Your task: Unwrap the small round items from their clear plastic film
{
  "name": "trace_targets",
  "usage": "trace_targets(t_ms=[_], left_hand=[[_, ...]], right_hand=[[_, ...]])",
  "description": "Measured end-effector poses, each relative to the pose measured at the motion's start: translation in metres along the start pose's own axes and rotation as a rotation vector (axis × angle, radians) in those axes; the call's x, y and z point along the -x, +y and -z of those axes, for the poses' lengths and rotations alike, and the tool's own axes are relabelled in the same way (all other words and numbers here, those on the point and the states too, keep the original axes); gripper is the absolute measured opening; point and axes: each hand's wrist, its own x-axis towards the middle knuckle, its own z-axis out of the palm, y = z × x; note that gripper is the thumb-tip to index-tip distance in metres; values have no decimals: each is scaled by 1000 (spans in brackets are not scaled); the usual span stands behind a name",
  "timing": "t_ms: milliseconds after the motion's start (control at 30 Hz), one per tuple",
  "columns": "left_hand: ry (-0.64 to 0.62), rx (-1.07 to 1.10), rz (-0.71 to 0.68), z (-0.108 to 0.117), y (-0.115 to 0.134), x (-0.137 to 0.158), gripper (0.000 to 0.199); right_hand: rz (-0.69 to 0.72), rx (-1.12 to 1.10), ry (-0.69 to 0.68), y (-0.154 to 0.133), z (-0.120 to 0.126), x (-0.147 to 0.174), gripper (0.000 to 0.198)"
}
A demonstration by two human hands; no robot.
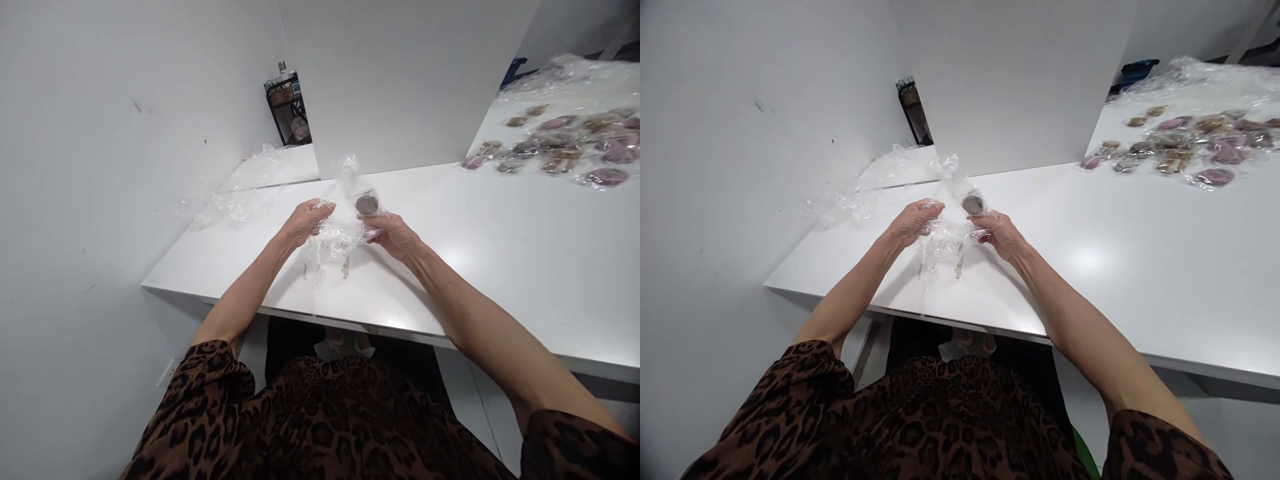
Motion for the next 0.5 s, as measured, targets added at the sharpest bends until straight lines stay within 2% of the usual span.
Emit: trace_targets(t_ms=[67, 167, 300, 433, 500], left_hand=[[6, -26, 36, 4, 4, -1, 44], [-7, 46, 100, 11, 12, 0, 48], [-92, 124, 211, 18, 24, 7, 33], [-98, 172, 201, 18, 33, 13, 17], [-74, 195, 188, 15, 36, 13, 16]], right_hand=[[-44, -5, 36, -1, 0, 0, 23], [-84, -26, 92, -2, 1, -1, 14], [-115, 55, 120, 0, 5, -4, 12], [-83, 146, 207, 4, 16, -12, 15], [-8, 159, 258, 5, 19, -15, 22]])
